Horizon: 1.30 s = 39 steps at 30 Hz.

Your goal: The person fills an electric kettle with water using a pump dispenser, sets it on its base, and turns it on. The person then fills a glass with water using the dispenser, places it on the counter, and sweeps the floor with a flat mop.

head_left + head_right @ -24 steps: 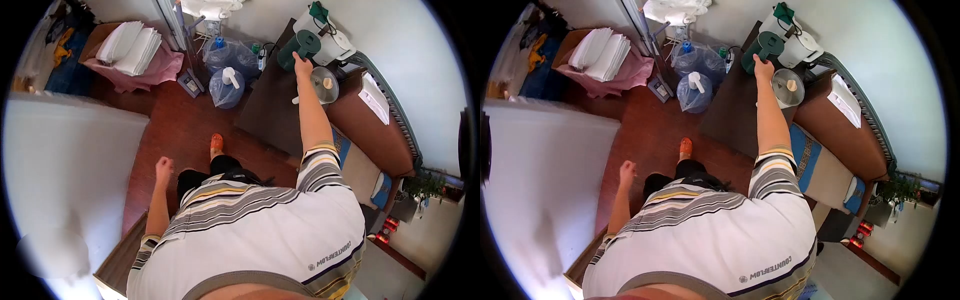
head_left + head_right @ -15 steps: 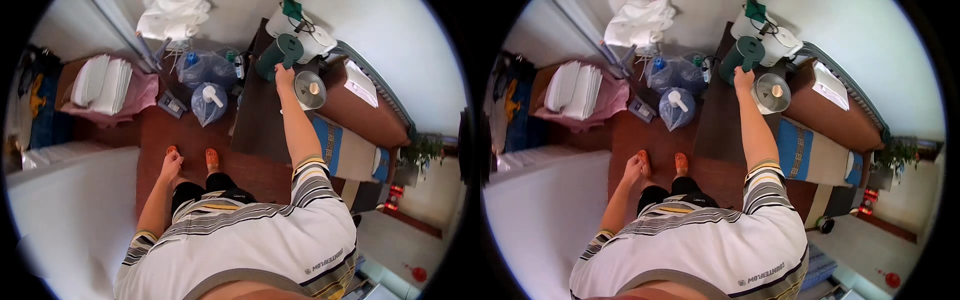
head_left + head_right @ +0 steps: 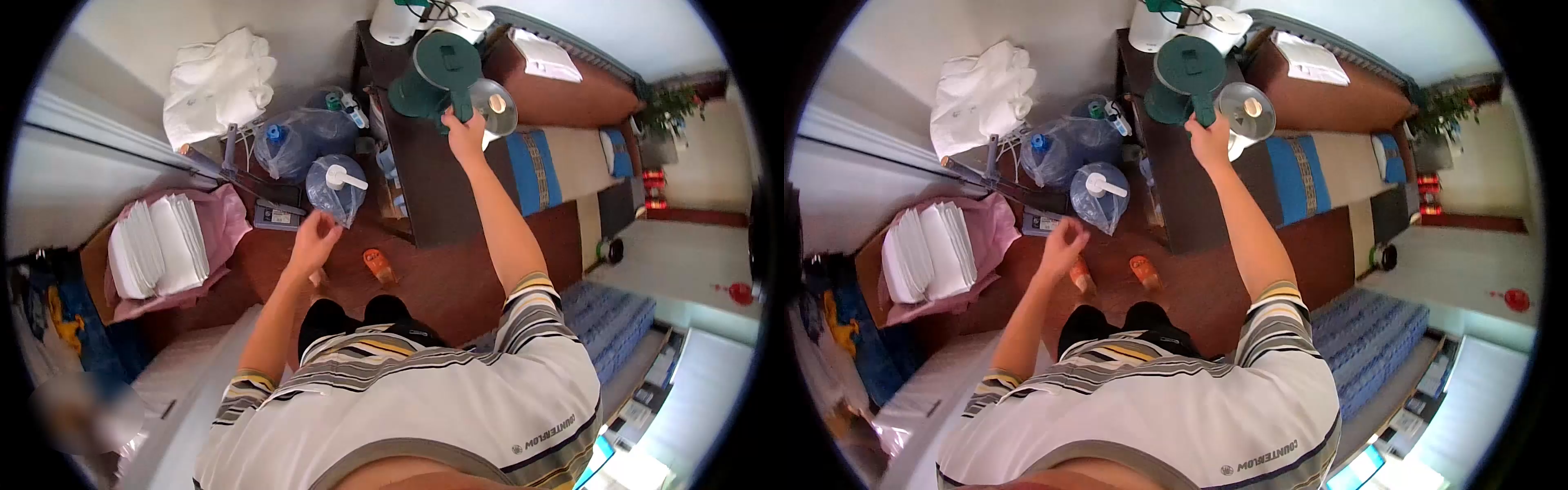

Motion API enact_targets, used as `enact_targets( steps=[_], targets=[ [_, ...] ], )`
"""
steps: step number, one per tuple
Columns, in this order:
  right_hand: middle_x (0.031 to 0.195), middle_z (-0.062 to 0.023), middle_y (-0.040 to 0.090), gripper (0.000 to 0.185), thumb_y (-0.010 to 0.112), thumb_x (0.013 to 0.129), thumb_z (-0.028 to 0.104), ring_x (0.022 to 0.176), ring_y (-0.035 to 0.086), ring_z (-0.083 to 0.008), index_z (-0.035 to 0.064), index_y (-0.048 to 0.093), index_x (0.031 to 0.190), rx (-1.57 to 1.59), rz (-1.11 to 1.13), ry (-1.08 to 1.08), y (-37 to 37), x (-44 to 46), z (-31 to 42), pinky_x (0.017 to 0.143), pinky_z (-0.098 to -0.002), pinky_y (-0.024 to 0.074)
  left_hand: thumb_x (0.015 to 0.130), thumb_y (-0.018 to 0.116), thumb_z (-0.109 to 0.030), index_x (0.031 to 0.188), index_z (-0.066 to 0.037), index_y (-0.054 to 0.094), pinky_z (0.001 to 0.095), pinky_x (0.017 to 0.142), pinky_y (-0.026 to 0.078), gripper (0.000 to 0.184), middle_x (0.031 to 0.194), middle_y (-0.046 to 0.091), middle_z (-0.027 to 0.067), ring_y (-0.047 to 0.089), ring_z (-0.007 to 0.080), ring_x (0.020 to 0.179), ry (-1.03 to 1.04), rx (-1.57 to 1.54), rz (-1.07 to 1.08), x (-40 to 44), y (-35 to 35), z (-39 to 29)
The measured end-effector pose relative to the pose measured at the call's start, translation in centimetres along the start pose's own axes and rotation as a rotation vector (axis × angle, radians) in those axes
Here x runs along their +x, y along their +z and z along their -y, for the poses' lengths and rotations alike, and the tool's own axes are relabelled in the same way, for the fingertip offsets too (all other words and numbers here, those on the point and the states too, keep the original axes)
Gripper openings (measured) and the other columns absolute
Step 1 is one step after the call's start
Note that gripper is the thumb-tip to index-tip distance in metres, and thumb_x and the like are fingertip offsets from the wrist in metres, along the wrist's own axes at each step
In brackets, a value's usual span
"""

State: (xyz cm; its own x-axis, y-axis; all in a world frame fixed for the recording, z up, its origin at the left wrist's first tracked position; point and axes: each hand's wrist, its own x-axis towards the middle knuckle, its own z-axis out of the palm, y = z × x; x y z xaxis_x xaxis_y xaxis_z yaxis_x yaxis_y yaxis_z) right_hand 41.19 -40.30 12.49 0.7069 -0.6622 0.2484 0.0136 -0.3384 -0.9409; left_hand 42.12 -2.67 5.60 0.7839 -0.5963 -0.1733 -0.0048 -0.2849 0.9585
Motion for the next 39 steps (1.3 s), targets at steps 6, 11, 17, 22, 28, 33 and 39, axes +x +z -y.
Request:
enact_targets(
  steps=[6,11,17,22,28,33,39],
  targets=[
    [0.064,-0.0030,0.056,0.007,0.062,0.072,0.001,0.064,0.054,-0.0123,0.0018,0.057,0.076,-0.043,0.039,0.135,3.4,-11.4,5.6,0.061,-0.0301,0.0440,0.077,0.076,-0.028,0.111,-0.003,0.059,0.0380,0.089,0.045,0.046,0.113,0.057,0.0130,0.054,0.0309,0.104,0.696,0.358,-0.151,8.6,-2.4,-18.5],
    [0.071,-0.0039,0.059,0.013,0.062,0.075,-0.001,0.068,0.056,-0.0111,0.0001,0.059,0.088,-0.003,0.183,0.234,5.8,-18.6,7.5,0.061,-0.0281,0.0450,0.068,0.078,-0.054,0.127,-0.004,0.056,0.0487,0.100,0.036,0.081,0.129,0.053,0.0113,0.044,0.0319,0.122,0.704,0.827,0.010,6.4,-0.1,-16.0],
    [0.074,-0.0099,0.061,0.020,0.064,0.073,-0.001,0.068,0.055,-0.0196,-0.0006,0.059,0.093,0.149,0.310,0.403,6.9,-25.3,5.4,0.065,-0.0342,0.0466,0.070,0.078,-0.028,0.132,-0.009,0.054,0.0478,0.100,0.034,0.070,0.133,0.050,0.0122,0.043,0.0339,0.120,0.554,0.821,0.121,0.7,-0.3,-11.1],
    [0.076,-0.0174,0.060,0.024,0.065,0.070,-0.001,0.069,0.059,-0.0280,-0.0027,0.059,0.093,0.044,0.337,0.282,7.4,-31.5,2.8,0.067,-0.0367,0.0479,0.075,0.061,-0.002,0.133,-0.020,0.055,0.0471,0.096,0.036,0.061,0.134,0.046,0.0125,0.044,0.0346,0.113,0.533,0.889,-0.026,-5.9,2.6,-5.1],
    [0.082,-0.0172,0.064,0.021,0.066,0.074,0.001,0.075,0.063,-0.0261,-0.0019,0.060,0.094,0.104,0.289,0.346,8.2,-35.9,-0.7,0.070,-0.0349,0.0491,0.078,0.060,-0.007,0.130,-0.024,0.057,0.0430,0.088,0.040,0.055,0.131,0.048,0.0102,0.048,0.0309,0.105,0.590,0.858,-0.078,-8.2,4.2,-1.8],
    [0.089,-0.0107,0.066,0.018,0.068,0.080,0.005,0.079,0.060,-0.0177,0.0000,0.061,0.095,0.062,0.147,0.400,10.6,-37.0,-3.1,0.073,-0.0336,0.0496,0.080,0.058,-0.014,0.123,-0.025,0.063,0.0408,0.086,0.041,0.045,0.125,0.052,0.0080,0.048,0.0270,0.099,0.819,0.976,0.018,-8.9,3.4,0.1],
    [0.118,-0.0113,0.059,0.036,0.066,0.086,0.020,0.108,0.057,-0.0245,0.0058,0.056,0.117,-0.182,0.229,0.273,13.1,-41.1,-13.4,0.093,-0.0396,0.0452,0.074,0.064,-0.032,0.124,-0.018,0.062,0.0431,0.086,0.041,0.052,0.114,0.051,0.0069,0.047,0.0271,0.099,0.876,0.926,0.206,-9.4,4.2,7.3]
  ],
)
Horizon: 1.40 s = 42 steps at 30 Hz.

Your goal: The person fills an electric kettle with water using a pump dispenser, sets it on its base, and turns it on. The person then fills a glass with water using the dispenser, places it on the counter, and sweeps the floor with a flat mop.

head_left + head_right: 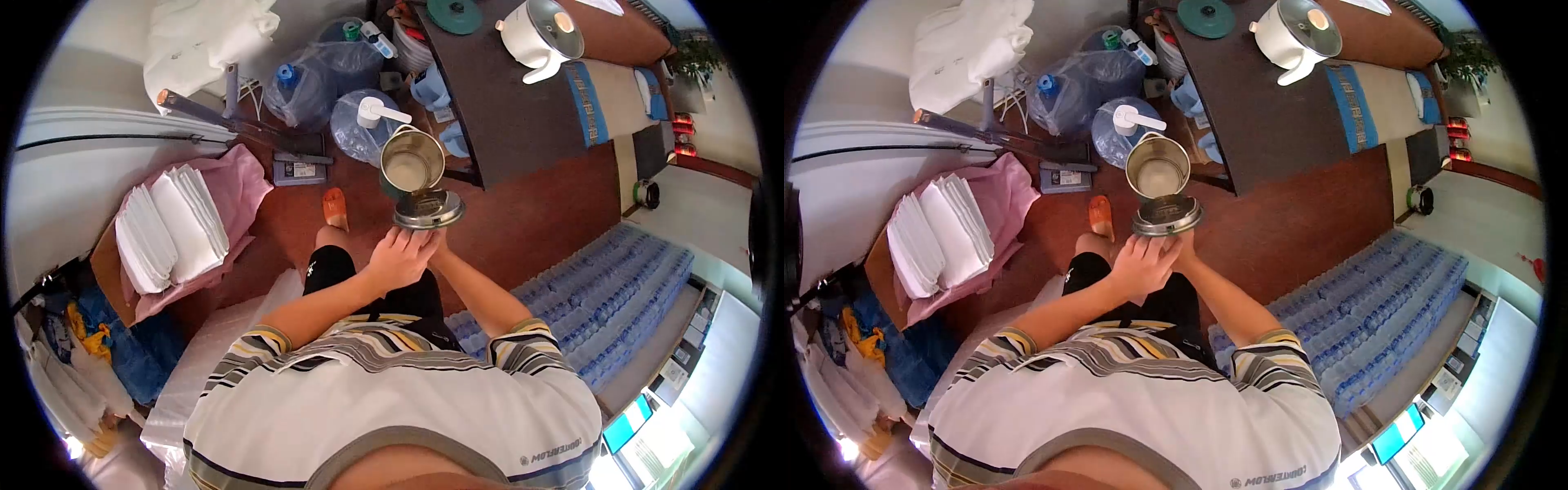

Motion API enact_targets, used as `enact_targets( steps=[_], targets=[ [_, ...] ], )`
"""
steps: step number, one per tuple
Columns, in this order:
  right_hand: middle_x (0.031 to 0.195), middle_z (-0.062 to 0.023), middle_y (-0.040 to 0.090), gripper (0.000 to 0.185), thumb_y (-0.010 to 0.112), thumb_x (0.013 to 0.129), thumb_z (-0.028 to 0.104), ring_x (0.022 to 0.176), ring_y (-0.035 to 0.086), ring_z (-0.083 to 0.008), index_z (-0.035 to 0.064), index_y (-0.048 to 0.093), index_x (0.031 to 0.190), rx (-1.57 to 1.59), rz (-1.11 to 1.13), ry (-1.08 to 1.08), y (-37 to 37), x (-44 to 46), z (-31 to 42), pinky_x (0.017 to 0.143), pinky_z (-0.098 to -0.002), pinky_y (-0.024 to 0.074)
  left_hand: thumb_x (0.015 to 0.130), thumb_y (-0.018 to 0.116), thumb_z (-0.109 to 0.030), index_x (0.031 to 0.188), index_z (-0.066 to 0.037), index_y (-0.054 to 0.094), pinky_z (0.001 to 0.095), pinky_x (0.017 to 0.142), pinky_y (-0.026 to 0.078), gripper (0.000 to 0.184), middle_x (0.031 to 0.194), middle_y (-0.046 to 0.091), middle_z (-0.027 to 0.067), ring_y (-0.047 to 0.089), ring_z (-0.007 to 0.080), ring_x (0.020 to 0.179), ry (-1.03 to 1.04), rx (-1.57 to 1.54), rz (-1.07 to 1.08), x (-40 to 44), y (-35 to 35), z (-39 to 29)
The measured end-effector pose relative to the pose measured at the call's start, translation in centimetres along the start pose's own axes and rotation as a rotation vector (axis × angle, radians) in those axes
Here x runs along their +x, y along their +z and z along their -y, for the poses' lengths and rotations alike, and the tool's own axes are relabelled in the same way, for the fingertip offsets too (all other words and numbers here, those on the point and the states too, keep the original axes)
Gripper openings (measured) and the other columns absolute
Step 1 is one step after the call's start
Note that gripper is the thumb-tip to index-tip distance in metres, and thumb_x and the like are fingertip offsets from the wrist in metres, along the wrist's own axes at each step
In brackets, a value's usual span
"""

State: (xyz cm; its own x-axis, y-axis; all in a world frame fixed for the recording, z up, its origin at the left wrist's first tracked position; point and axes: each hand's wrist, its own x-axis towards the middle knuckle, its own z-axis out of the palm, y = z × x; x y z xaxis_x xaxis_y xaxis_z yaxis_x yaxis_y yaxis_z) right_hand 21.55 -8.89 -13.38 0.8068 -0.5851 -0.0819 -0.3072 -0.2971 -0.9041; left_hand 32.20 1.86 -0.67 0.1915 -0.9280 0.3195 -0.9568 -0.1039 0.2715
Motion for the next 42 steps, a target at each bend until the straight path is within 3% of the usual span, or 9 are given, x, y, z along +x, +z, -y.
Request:
enact_targets(
  steps=[1,10,14,20,25,29,32,37,42],
  targets=[
    [0.119,-0.0115,0.059,0.036,0.066,0.087,0.022,0.109,0.056,-0.0256,0.0063,0.055,0.118,-0.204,0.000,-0.064,0.5,0.0,-2.3,0.094,-0.0404,0.0450,0.075,0.064,-0.033,0.124,-0.017,0.061,0.0455,0.086,0.043,0.051,0.114,0.051,0.0079,0.047,0.0298,0.100,0.009,0.000,-0.029,-0.7,1.4,0.4],
    [0.121,-0.0097,0.061,0.049,0.071,0.084,0.021,0.108,0.059,-0.0180,0.0051,0.052,0.126,0.605,-0.096,0.145,2.8,-0.7,-9.6,0.094,-0.0360,0.0486,0.072,0.068,-0.034,0.110,-0.017,0.067,0.0516,0.086,0.044,0.041,0.118,0.049,0.0142,0.048,0.0353,0.103,0.206,-0.101,-0.197,-5.3,17.3,3.1],
    [0.103,-0.0087,0.063,0.029,0.070,0.084,0.014,0.091,0.059,-0.0159,0.0015,0.059,0.107,0.465,-0.162,-0.036,6.0,1.1,-16.9,0.079,-0.0326,0.0491,0.067,0.072,-0.037,0.094,-0.015,0.064,0.0513,0.089,0.040,0.035,0.123,0.046,0.0189,0.047,0.0368,0.103,0.133,-0.194,-0.216,-5.6,22.3,5.1],
    [0.091,-0.0084,0.066,0.028,0.069,0.085,0.020,0.080,0.060,-0.0171,0.0006,0.060,0.103,0.107,-0.162,-0.218,5.9,5.5,-16.6,0.071,-0.0332,0.0504,0.071,0.072,-0.040,0.105,-0.016,0.062,0.0445,0.079,0.044,0.043,0.133,0.044,0.0172,0.050,0.0322,0.102,0.329,-0.126,-0.434,-4.9,27.6,10.0],
    [0.073,-0.0102,0.062,0.013,0.065,0.081,0.009,0.069,0.059,-0.0187,-0.0002,0.058,0.088,0.135,-0.282,-0.005,6.0,6.8,-18.5,0.066,-0.0344,0.0479,0.065,0.074,-0.028,0.093,-0.015,0.062,0.0402,0.071,0.048,0.033,0.100,0.056,0.0091,0.058,0.0266,0.084,0.683,-0.154,-0.594,-4.5,27.6,14.8],
    [0.070,-0.0080,0.059,0.011,0.065,0.081,0.008,0.066,0.056,-0.0171,0.0009,0.057,0.084,0.128,-0.275,-0.041,4.8,6.1,-19.7,0.064,-0.0334,0.0471,0.064,0.069,-0.004,0.086,-0.008,0.058,0.0425,0.069,0.046,0.025,0.089,0.054,0.0161,0.053,0.0358,0.082,0.190,-0.144,-0.948,-2.4,24.3,18.7],
    [0.071,-0.0070,0.059,0.012,0.066,0.082,0.009,0.067,0.056,-0.0162,0.0015,0.057,0.084,0.137,-0.270,-0.085,4.1,4.6,-19.5,0.065,-0.0324,0.0470,0.077,0.063,0.000,0.091,-0.003,0.055,0.0282,0.067,0.043,0.016,0.084,0.056,0.0073,0.052,0.0161,0.073,-0.147,-0.501,-0.825,-1.3,21.7,19.6],
    [0.075,-0.0062,0.062,0.011,0.067,0.082,0.007,0.069,0.057,-0.0153,0.0011,0.059,0.086,0.247,-0.188,-0.174,3.7,1.6,-20.0,0.067,-0.0308,0.0475,0.083,0.062,-0.005,0.095,-0.003,0.055,0.0263,0.072,0.044,0.014,0.087,0.057,0.0023,0.054,0.0113,0.081,-0.545,-1.000,-0.536,-3.8,26.1,17.0],
    [0.085,-0.0082,0.068,0.016,0.066,0.082,0.006,0.076,0.061,-0.0156,-0.0008,0.066,0.097,0.362,-0.114,-0.378,2.5,1.1,-18.4,0.070,-0.0304,0.0480,0.085,0.063,-0.006,0.104,-0.002,0.056,0.0305,0.080,0.047,0.021,0.098,0.059,0.0059,0.056,0.0152,0.089,-0.507,-0.521,-0.695,-3.1,25.1,19.2]
  ],
)
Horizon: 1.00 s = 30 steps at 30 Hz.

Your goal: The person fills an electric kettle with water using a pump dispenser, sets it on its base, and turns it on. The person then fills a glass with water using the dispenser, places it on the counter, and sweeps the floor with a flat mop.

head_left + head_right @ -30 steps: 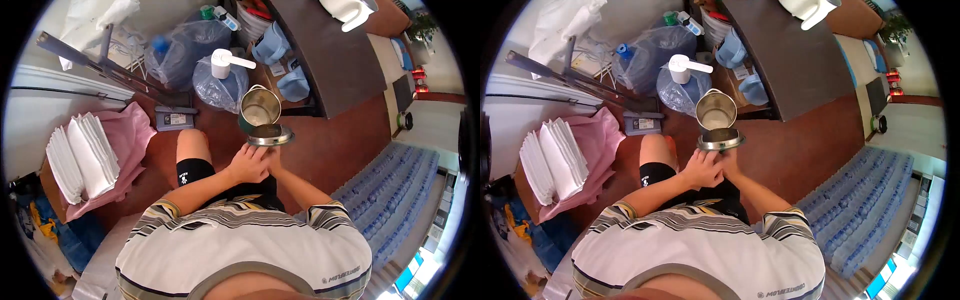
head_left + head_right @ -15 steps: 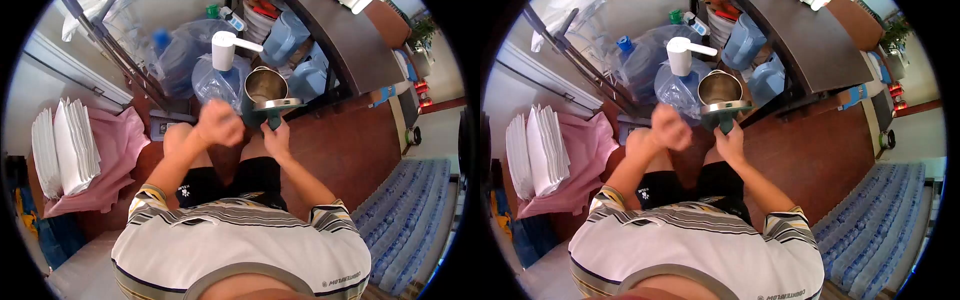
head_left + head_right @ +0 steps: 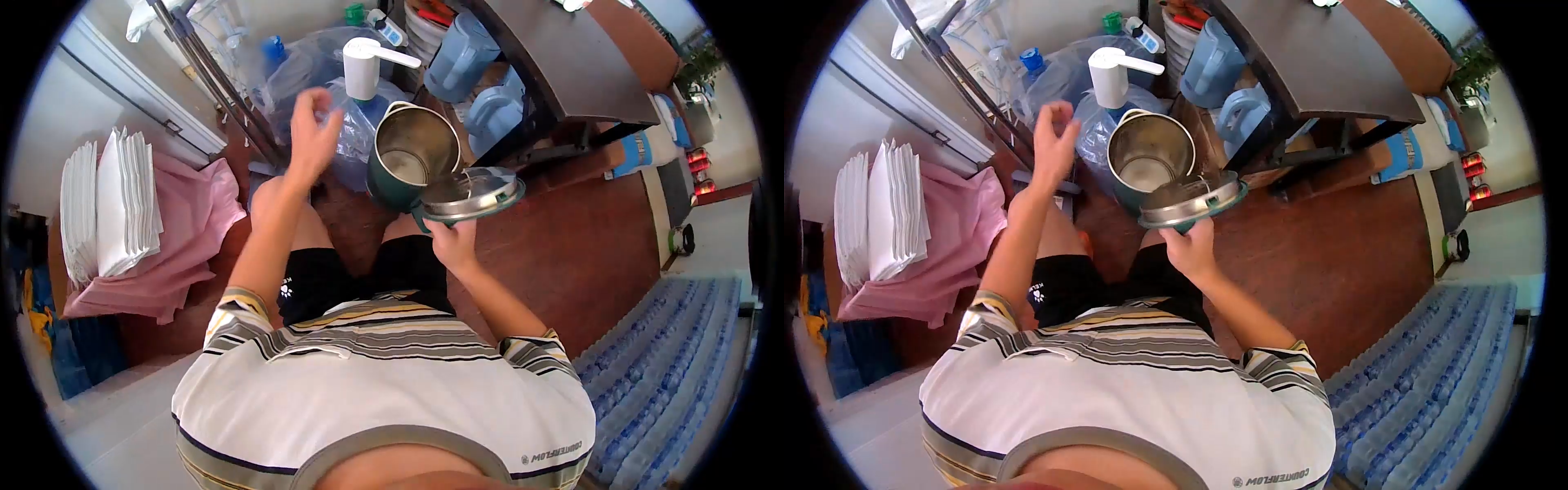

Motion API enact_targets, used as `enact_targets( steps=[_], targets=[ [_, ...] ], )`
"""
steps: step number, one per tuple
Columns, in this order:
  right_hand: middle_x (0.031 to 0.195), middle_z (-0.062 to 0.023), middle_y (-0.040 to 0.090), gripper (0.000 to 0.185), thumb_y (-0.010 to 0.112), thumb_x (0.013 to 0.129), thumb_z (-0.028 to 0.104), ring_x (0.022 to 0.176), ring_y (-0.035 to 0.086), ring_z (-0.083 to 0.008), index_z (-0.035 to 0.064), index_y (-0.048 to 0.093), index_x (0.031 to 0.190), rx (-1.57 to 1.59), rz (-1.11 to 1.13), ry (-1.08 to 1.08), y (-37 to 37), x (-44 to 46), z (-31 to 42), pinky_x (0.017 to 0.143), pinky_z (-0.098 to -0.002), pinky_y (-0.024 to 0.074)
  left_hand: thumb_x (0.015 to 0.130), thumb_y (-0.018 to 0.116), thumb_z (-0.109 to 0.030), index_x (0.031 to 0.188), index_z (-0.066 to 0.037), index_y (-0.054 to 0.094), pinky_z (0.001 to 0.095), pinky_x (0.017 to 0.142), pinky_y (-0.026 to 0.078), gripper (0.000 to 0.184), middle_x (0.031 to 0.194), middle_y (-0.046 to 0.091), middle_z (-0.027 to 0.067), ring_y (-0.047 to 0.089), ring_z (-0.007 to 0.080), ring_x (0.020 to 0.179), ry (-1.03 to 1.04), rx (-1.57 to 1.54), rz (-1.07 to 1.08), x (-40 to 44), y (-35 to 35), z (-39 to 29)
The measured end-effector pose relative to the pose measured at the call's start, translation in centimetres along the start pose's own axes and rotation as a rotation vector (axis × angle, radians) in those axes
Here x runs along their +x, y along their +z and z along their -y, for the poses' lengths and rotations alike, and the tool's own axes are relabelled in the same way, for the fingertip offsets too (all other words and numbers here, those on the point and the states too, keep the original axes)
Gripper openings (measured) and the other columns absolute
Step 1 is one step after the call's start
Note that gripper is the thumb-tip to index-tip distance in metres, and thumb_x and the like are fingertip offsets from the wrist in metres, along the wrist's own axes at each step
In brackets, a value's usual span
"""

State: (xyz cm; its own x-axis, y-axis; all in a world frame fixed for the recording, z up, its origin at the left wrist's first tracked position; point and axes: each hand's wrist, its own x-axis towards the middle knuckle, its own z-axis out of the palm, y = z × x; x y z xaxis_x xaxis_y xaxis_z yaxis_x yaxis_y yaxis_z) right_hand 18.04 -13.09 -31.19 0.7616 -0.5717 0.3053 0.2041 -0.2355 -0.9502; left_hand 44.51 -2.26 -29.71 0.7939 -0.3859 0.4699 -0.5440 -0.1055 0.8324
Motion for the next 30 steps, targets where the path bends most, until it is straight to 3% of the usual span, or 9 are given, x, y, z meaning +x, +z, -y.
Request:
enact_targets(
  steps=[3,6,7,11,13,20,25,30],
  targets=[
    [0.075,-0.0059,0.063,0.007,0.063,0.085,0.006,0.070,0.055,-0.0128,0.0001,0.060,0.088,-0.054,-0.033,0.143,1.1,0.0,-0.2,0.065,-0.0300,0.0461,0.088,0.064,-0.011,0.112,-0.001,0.056,0.0340,0.086,0.048,0.028,0.107,0.062,0.0106,0.059,0.0194,0.099,0.103,0.020,-0.041,5.5,0.3,0.4],
    [0.070,-0.0140,0.059,0.014,0.065,0.083,0.009,0.063,0.057,-0.0251,-0.0015,0.056,0.087,-0.191,-0.065,0.089,1.9,1.4,-1.1,0.063,-0.0359,0.0470,0.091,0.063,-0.016,0.117,-0.001,0.057,0.0331,0.087,0.047,0.031,0.111,0.062,0.0110,0.058,0.0191,0.101,-0.002,-0.137,-0.023,9.7,1.7,1.6],
    [0.073,-0.0196,0.061,0.015,0.065,0.082,0.009,0.066,0.061,-0.0335,-0.0021,0.056,0.087,-0.231,-0.063,0.056,1.9,2.0,-1.7,0.063,-0.0387,0.0482,0.094,0.060,-0.022,0.121,-0.002,0.057,0.0316,0.087,0.046,0.034,0.115,0.062,0.0099,0.058,0.0183,0.103,-0.096,-0.152,0.000,10.5,2.2,1.7],
    [0.075,-0.0230,0.062,0.016,0.065,0.081,0.009,0.072,0.064,-0.0401,-0.0028,0.056,0.087,-0.270,-0.152,-0.003,2.1,4.2,-2.9,0.063,-0.0415,0.0486,0.096,0.057,-0.023,0.124,-0.003,0.057,0.0300,0.088,0.044,0.034,0.118,0.062,0.0086,0.057,0.0176,0.105,-0.168,-0.305,0.097,13.1,5.1,4.3],
    [0.075,-0.0245,0.063,0.018,0.066,0.081,0.010,0.076,0.064,-0.0437,-0.0037,0.056,0.087,-0.308,-0.171,0.016,2.0,5.4,-3.9,0.064,-0.0436,0.0490,0.095,0.058,-0.022,0.125,0.000,0.056,0.0307,0.097,0.042,0.037,0.120,0.062,0.0134,0.057,0.0201,0.111,-0.278,-0.393,0.158,13.6,5.8,4.9],
    [0.072,-0.0242,0.062,0.019,0.067,0.080,0.011,0.075,0.064,-0.0446,-0.0030,0.057,0.088,-0.330,-0.218,-0.003,2.6,8.9,-5.9,0.065,-0.0448,0.0492,0.096,0.055,-0.024,0.126,-0.002,0.059,0.0305,0.096,0.041,0.037,0.118,0.064,0.0104,0.057,0.0198,0.110,-0.281,-0.392,0.178,13.7,7.1,6.5],
    [0.077,-0.0246,0.064,0.019,0.067,0.080,0.011,0.079,0.064,-0.0443,-0.0030,0.058,0.088,-0.419,-0.240,0.028,3.1,11.1,-5.7,0.069,-0.0448,0.0493,0.092,0.053,-0.021,0.121,-0.001,0.062,0.0304,0.095,0.041,0.036,0.113,0.066,0.0100,0.058,0.0197,0.107,-0.403,-0.446,0.226,14.0,7.2,6.4],
    [0.079,-0.0245,0.064,0.018,0.066,0.080,0.010,0.081,0.064,-0.0442,-0.0032,0.059,0.089,-0.371,-0.235,0.061,3.9,12.6,-5.0,0.071,-0.0442,0.0496,0.089,0.050,-0.021,0.119,-0.001,0.062,0.0306,0.092,0.041,0.038,0.112,0.065,0.0107,0.058,0.0205,0.103,-0.339,-0.485,0.235,14.4,8.0,8.3]
  ],
)
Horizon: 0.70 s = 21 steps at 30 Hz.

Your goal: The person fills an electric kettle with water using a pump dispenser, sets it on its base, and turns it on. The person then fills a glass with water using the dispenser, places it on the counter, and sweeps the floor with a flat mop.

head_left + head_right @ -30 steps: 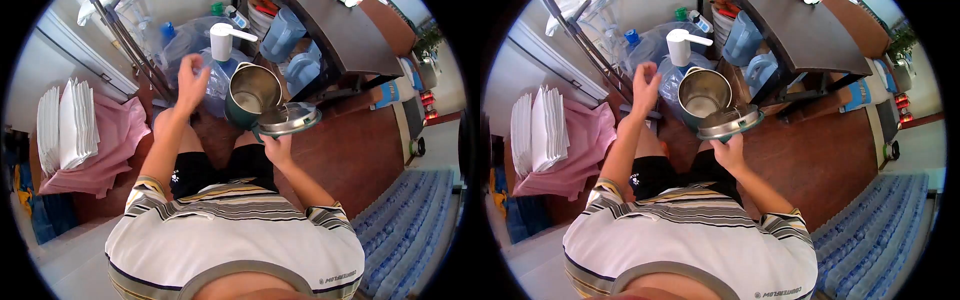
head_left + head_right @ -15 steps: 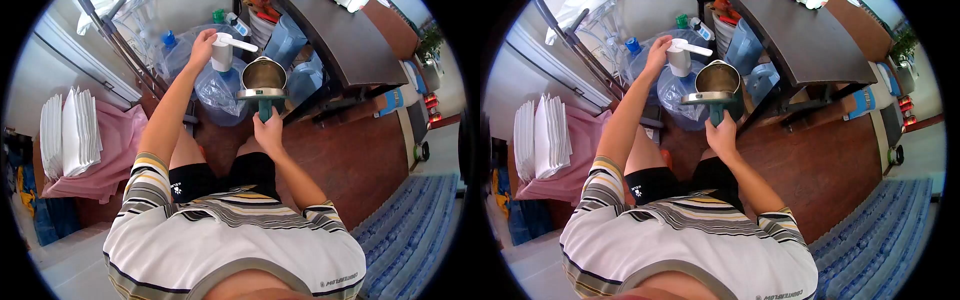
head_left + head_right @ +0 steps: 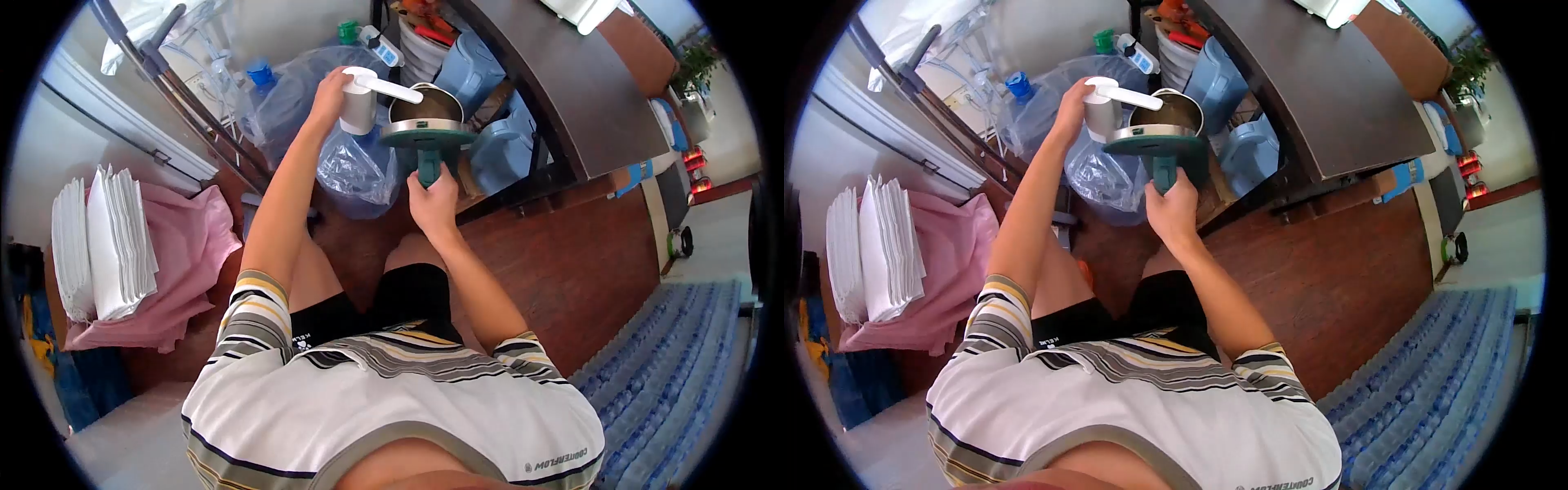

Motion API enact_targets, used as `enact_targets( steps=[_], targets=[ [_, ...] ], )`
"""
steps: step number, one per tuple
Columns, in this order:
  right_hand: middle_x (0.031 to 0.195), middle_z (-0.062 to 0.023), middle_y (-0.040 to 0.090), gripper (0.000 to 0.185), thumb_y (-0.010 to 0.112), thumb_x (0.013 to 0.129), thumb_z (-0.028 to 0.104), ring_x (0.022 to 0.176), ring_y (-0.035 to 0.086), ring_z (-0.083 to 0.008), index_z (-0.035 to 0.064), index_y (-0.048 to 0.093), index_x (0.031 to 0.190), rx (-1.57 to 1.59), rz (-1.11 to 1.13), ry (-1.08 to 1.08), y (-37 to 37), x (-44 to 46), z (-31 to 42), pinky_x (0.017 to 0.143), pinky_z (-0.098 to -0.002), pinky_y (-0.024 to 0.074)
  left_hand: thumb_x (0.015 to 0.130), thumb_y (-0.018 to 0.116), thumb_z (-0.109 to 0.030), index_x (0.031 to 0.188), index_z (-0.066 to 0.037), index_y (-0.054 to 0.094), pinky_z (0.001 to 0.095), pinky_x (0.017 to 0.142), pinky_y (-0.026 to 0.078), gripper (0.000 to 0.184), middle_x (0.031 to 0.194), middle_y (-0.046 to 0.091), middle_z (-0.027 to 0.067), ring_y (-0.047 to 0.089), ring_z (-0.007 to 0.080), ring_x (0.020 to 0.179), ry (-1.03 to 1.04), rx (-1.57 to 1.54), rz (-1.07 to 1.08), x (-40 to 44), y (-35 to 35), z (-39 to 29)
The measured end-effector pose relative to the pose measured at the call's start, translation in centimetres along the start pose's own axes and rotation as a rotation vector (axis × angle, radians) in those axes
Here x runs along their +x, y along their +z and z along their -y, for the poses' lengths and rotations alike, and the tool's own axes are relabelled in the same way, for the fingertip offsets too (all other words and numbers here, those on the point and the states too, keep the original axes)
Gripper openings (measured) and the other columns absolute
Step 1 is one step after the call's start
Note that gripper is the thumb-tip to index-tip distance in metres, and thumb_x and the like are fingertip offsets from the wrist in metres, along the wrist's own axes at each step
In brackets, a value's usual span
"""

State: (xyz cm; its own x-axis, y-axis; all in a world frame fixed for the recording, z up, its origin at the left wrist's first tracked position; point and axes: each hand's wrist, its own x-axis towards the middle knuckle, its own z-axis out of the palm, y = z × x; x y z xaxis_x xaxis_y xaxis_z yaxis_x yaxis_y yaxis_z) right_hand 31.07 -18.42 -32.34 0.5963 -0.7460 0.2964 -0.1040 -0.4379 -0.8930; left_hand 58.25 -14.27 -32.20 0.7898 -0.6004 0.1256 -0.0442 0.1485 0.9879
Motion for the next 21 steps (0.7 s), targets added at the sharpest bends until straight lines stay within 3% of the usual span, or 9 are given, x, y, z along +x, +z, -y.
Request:
enact_targets(
  steps=[11,14,16,17,19,21],
  targets=[
    [0.083,-0.0235,0.064,0.023,0.068,0.077,0.006,0.083,0.064,-0.0440,-0.0035,0.059,0.095,-0.004,-0.017,-0.092,1.5,-0.1,-0.4,0.072,-0.0434,0.0508,0.089,0.045,-0.018,0.119,-0.002,0.061,0.0331,0.093,0.044,0.038,0.113,0.065,0.0107,0.059,0.0209,0.104,0.044,0.001,0.032,0.7,0.1,2.0],
    [0.084,-0.0233,0.065,0.023,0.067,0.077,0.005,0.083,0.064,-0.0436,-0.0034,0.059,0.096,0.011,-0.024,-0.114,1.9,-0.1,-1.2,0.072,-0.0428,0.0511,0.094,0.045,-0.022,0.122,-0.002,0.059,0.0313,0.094,0.043,0.037,0.112,0.065,0.0105,0.059,0.0208,0.103,0.008,-0.143,-0.042,0.2,0.7,2.2],
    [0.084,-0.0233,0.065,0.023,0.067,0.077,0.005,0.083,0.064,-0.0434,-0.0034,0.059,0.096,0.000,-0.027,-0.130,1.8,-0.1,-1.3,0.072,-0.0428,0.0511,0.094,0.046,-0.022,0.115,0.005,0.059,0.0314,0.091,0.042,0.036,0.109,0.064,0.0120,0.057,0.0205,0.104,-0.029,-0.340,-0.081,-0.2,0.8,1.9],
    [0.084,-0.0233,0.065,0.022,0.067,0.077,0.006,0.083,0.065,-0.0431,-0.0034,0.059,0.096,-0.006,-0.029,-0.157,1.9,0.0,-1.2,0.071,-0.0428,0.0511,0.094,0.046,-0.022,0.115,0.005,0.059,0.0314,0.091,0.042,0.036,0.109,0.064,0.0120,0.057,0.0205,0.104,-0.032,-0.339,-0.081,-0.5,0.8,2.4],
    [0.083,-0.0232,0.065,0.022,0.068,0.077,0.006,0.082,0.065,-0.0432,-0.0034,0.059,0.096,0.013,-0.034,-0.133,1.9,0.1,-0.7,0.071,-0.0429,0.0511,0.096,0.049,-0.021,0.123,-0.001,0.055,0.0302,0.095,0.041,0.034,0.118,0.059,0.0094,0.055,0.0188,0.107,0.239,-0.195,-0.253,-1.5,0.6,2.9],
    [0.082,-0.0231,0.064,0.022,0.068,0.077,0.007,0.082,0.064,-0.0433,-0.0033,0.059,0.095,0.037,-0.039,-0.108,2.0,0.1,-0.6,0.071,-0.0431,0.0510,0.094,0.050,-0.016,0.122,0.000,0.053,0.0302,0.095,0.040,0.033,0.117,0.055,0.0100,0.051,0.0188,0.108,0.209,-0.153,-0.370,-4.4,1.0,2.7]
  ],
)
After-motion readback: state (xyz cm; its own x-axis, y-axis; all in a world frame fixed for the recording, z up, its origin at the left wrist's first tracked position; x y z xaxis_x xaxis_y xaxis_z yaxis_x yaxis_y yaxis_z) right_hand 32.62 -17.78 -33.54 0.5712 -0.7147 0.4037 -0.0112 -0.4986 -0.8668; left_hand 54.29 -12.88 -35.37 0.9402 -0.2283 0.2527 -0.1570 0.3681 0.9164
